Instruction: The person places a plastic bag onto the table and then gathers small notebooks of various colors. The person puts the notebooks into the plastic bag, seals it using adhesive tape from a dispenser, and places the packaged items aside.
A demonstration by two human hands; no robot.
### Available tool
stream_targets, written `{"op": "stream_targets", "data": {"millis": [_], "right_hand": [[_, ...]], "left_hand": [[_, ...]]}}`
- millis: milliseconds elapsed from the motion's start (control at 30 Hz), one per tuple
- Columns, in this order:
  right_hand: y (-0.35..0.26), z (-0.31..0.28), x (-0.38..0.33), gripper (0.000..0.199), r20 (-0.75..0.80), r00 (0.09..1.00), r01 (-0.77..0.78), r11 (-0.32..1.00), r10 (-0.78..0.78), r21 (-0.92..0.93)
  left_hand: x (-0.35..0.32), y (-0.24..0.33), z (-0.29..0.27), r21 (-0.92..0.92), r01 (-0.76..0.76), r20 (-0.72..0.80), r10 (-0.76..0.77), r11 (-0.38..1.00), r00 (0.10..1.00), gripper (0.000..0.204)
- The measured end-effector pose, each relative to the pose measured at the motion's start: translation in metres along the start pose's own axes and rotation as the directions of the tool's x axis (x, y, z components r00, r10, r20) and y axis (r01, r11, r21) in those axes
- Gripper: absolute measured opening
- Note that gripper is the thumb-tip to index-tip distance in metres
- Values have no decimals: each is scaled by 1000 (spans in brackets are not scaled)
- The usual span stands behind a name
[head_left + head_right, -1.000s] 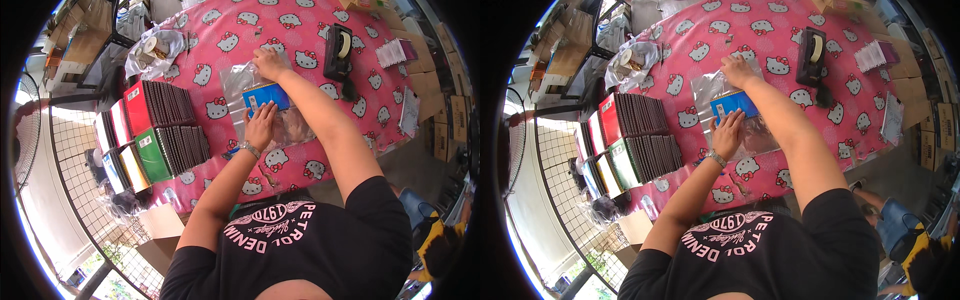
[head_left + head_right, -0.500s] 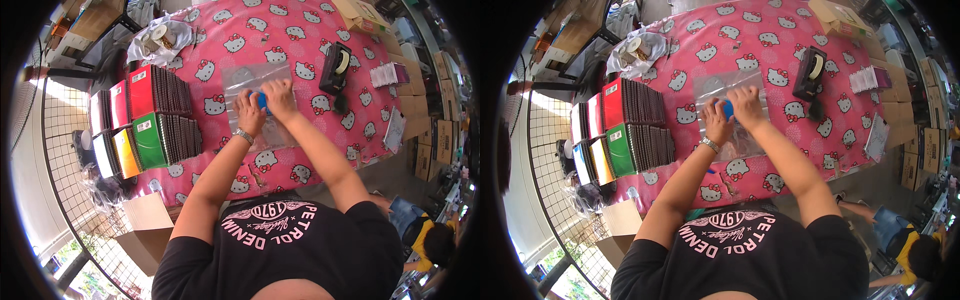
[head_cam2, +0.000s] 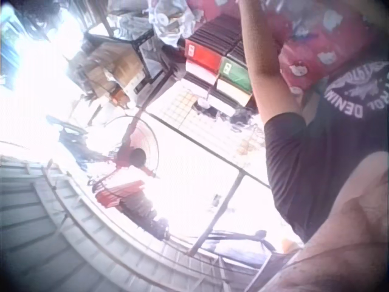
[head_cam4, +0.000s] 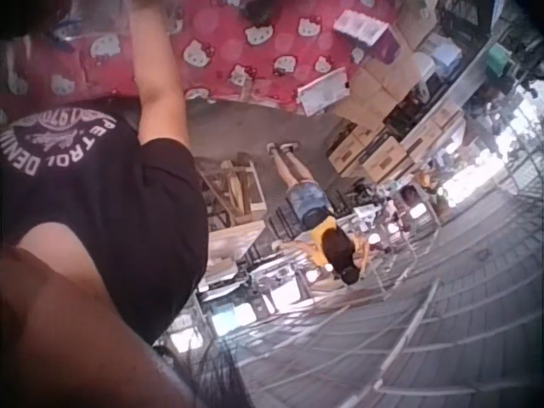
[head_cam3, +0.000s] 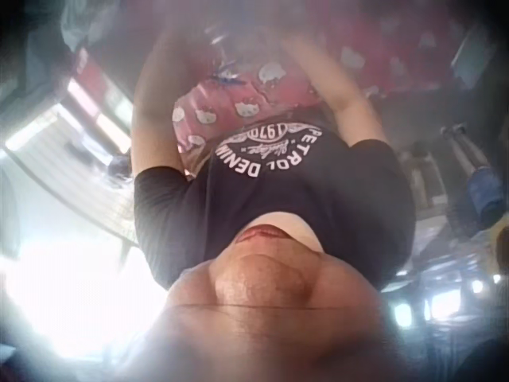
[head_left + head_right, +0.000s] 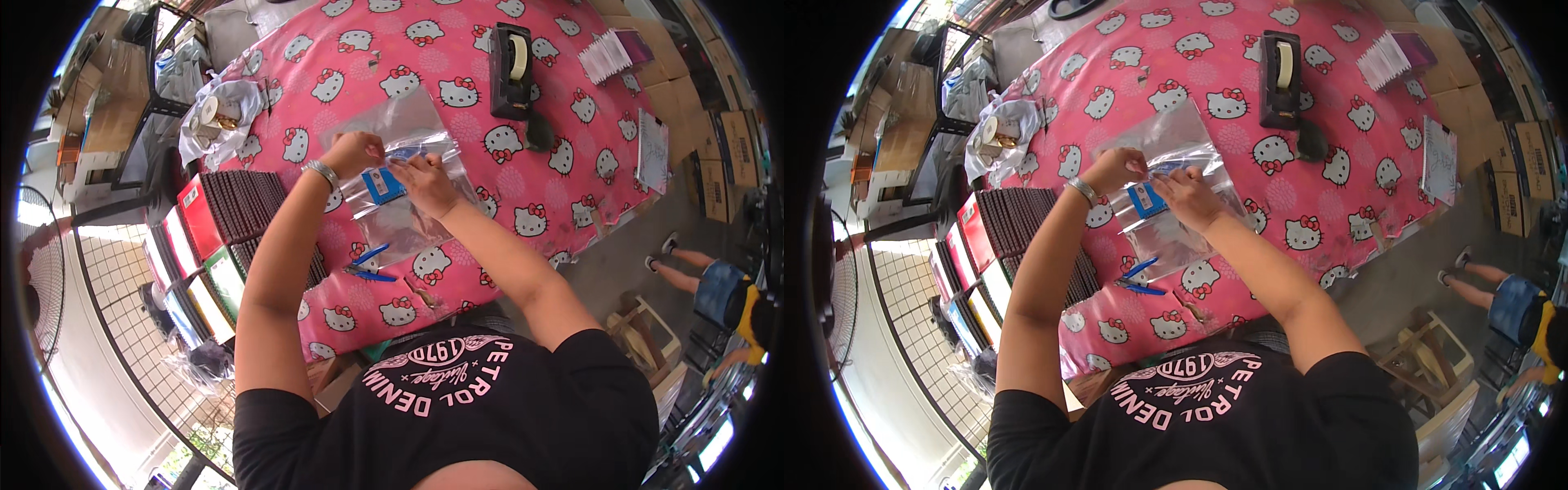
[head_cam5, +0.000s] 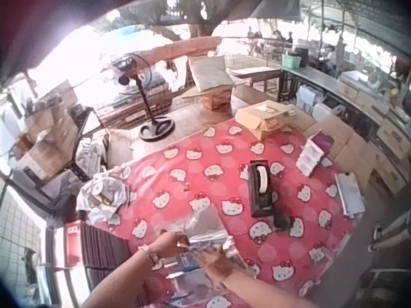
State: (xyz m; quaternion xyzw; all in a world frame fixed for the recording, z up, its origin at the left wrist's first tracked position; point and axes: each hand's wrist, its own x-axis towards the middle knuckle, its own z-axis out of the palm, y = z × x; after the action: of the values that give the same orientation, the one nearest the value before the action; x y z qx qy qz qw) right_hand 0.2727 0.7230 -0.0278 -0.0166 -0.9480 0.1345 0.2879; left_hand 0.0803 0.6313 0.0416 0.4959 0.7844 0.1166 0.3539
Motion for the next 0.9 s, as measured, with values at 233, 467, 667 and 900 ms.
{"op": "stream_targets", "data": {"millis": [233, 467, 667, 900], "right_hand": [[-7, -3, 4, 29, 74, 996, 44, 997, -39, -68], [2, 0, -2, 25, 59, 998, 36, 998, -33, -60], [-8, 2, 2, 25, 78, 997, -2, 1000, 2, 1], [19, -29, 33, 16, 138, 988, -28, 971, 63, -239]], "left_hand": [[15, -6, -26, 219, 367, -850, -8, 904, 526, 34], [-82, 46, 14, 192, 276, -95, -262, 942, 960, 48], [-66, 65, 73, 205, 85, -526, 36, 975, 850, 51], [-30, 46, 110, 141, 127, -716, 13, 982, 698, 48]]}}
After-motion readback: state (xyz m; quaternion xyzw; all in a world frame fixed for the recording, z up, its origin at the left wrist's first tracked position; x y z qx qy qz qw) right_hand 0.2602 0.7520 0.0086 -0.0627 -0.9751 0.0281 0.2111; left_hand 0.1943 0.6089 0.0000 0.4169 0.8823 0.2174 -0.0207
